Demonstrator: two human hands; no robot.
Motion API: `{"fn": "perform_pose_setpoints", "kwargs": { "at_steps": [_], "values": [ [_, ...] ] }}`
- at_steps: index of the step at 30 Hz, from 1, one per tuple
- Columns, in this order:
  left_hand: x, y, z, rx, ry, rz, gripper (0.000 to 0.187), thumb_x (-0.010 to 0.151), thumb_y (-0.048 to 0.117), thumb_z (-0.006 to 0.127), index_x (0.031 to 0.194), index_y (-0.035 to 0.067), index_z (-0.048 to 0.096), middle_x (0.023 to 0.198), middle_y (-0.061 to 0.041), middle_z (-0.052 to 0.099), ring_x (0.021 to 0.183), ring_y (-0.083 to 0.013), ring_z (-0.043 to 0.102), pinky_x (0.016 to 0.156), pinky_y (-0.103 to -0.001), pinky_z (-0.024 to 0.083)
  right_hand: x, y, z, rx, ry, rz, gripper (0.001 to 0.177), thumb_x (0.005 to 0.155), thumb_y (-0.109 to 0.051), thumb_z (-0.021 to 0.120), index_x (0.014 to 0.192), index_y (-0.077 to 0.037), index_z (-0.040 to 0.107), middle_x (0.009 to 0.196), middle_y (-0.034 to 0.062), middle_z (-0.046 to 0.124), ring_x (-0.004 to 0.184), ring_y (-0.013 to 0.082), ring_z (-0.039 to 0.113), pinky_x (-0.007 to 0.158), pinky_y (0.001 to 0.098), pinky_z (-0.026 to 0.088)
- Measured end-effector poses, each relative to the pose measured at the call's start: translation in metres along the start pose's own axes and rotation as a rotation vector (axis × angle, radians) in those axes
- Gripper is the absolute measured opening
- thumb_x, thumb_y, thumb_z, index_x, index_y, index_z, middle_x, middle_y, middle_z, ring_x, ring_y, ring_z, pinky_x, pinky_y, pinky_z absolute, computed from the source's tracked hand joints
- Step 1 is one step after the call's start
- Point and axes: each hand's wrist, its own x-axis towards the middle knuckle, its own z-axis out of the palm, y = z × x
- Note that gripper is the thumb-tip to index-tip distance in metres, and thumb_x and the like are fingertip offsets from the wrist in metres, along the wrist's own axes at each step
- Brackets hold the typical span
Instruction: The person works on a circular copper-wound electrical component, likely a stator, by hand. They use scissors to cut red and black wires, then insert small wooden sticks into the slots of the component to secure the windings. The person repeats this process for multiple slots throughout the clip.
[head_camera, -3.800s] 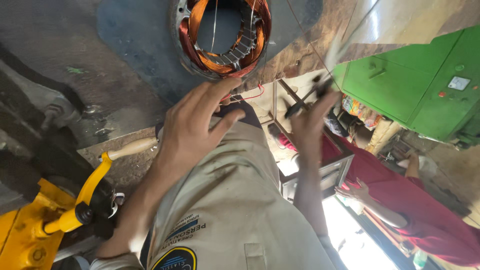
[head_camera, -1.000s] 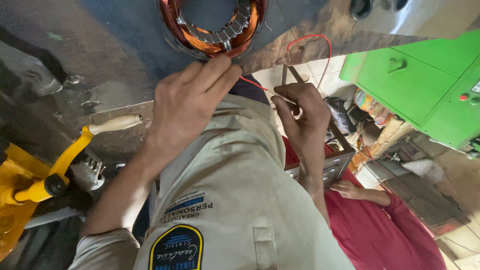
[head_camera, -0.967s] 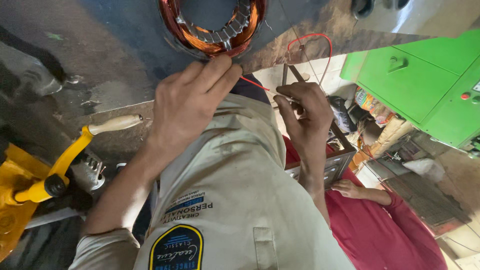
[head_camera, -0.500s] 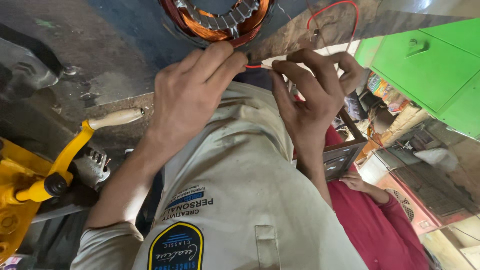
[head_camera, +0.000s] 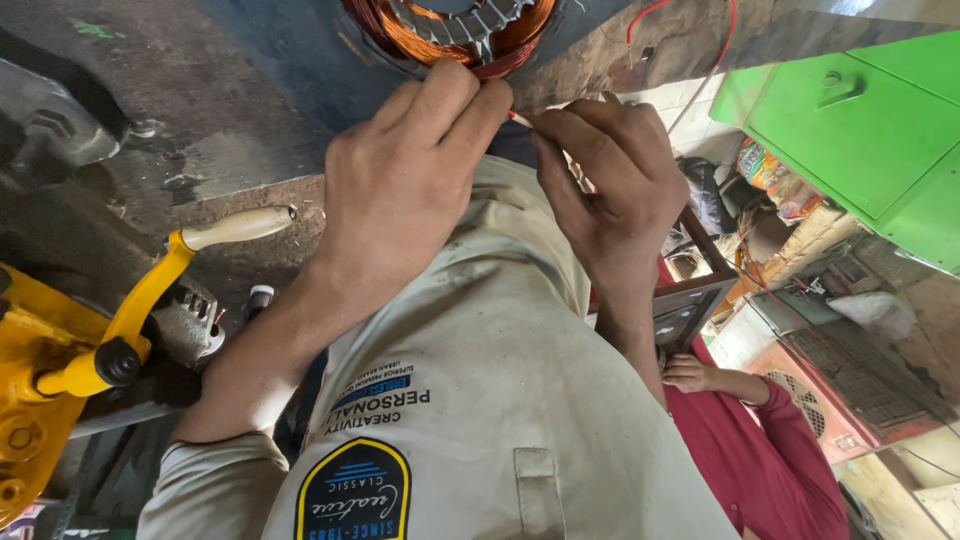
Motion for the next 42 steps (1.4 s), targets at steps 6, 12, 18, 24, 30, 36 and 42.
{"fn": "perform_pose_setpoints", "kwargs": {
  "at_steps": [6, 12, 18, 24, 30, 36, 42],
  "values": [
    [0.002, -0.010, -0.011, -0.039, 0.022, 0.089, 0.029, 0.094, 0.011, 0.076, 0.123, 0.008, 0.069, 0.104, -0.001, 0.056, 0.091, -0.0140, 0.066, 0.074, -0.030, 0.057, 0.004, 0.005, 0.004, -0.026, -0.053, -0.002, 0.024, 0.102, -0.001, 0.085, 0.120, -0.007, 0.070, 0.108, 0.0068, 0.069, 0.099, 0.0236, 0.066, 0.085, 0.0339, 0.053],
    [0.003, -0.017, -0.014, -0.137, 0.135, 0.072, 0.021, 0.101, 0.016, 0.081, 0.119, 0.012, 0.069, 0.104, 0.000, 0.058, 0.096, -0.0158, 0.066, 0.076, -0.032, 0.056, 0.006, 0.009, 0.005, 0.166, -0.053, 0.159, 0.025, 0.093, -0.006, 0.086, 0.113, -0.005, 0.070, 0.111, 0.0083, 0.065, 0.094, 0.0183, 0.067, 0.072, 0.0297, 0.055],
    [-0.002, -0.024, -0.009, 0.035, 0.094, 0.180, 0.018, 0.105, 0.020, 0.075, 0.119, 0.010, 0.071, 0.095, 0.000, 0.053, 0.088, -0.0123, 0.061, 0.069, -0.027, 0.052, 0.003, 0.011, 0.007, 0.047, 0.030, 0.016, 0.027, 0.093, -0.006, 0.093, 0.115, -0.008, 0.078, 0.105, 0.0058, 0.054, 0.092, 0.0169, 0.058, 0.076, 0.0299, 0.047],
    [-0.003, -0.029, -0.010, 0.001, 0.155, 0.207, 0.021, 0.099, 0.020, 0.076, 0.117, 0.009, 0.071, 0.093, 0.000, 0.052, 0.082, -0.0118, 0.060, 0.065, -0.027, 0.052, 0.000, 0.011, 0.011, 0.038, 0.024, 0.052, 0.029, 0.092, -0.011, 0.094, 0.118, -0.012, 0.080, 0.101, 0.0042, 0.048, 0.088, 0.0158, 0.052, 0.075, 0.0307, 0.043],
    [-0.005, -0.034, -0.011, -0.036, 0.173, 0.220, 0.022, 0.097, 0.014, 0.076, 0.118, 0.009, 0.072, 0.095, 0.000, 0.053, 0.086, -0.0119, 0.061, 0.069, -0.027, 0.053, 0.005, 0.012, 0.014, 0.032, 0.027, 0.043, 0.031, 0.090, -0.014, 0.096, 0.117, -0.013, 0.082, 0.097, 0.0033, 0.045, 0.086, 0.0162, 0.048, 0.074, 0.0315, 0.039],
    [-0.008, -0.035, -0.005, -0.084, 0.191, 0.208, 0.018, 0.096, 0.004, 0.075, 0.113, 0.008, 0.070, 0.099, 0.000, 0.056, 0.090, -0.0152, 0.064, 0.073, -0.030, 0.054, -0.002, 0.015, 0.020, 0.129, 0.028, 0.062, 0.035, 0.093, -0.011, 0.093, 0.123, -0.011, 0.077, 0.105, 0.0046, 0.046, 0.090, 0.0156, 0.049, 0.078, 0.0305, 0.042],
    [-0.011, -0.029, 0.001, -0.003, 0.189, 0.189, 0.021, 0.098, 0.002, 0.076, 0.117, 0.010, 0.070, 0.099, 0.000, 0.058, 0.088, -0.0156, 0.064, 0.072, -0.031, 0.053, -0.035, 0.086, -0.008, 0.142, 0.220, 0.220, 0.031, 0.107, -0.014, 0.064, 0.137, -0.008, 0.065, 0.133, 0.0089, 0.063, 0.118, 0.0199, 0.064, 0.096, 0.0302, 0.055]
  ]
}}
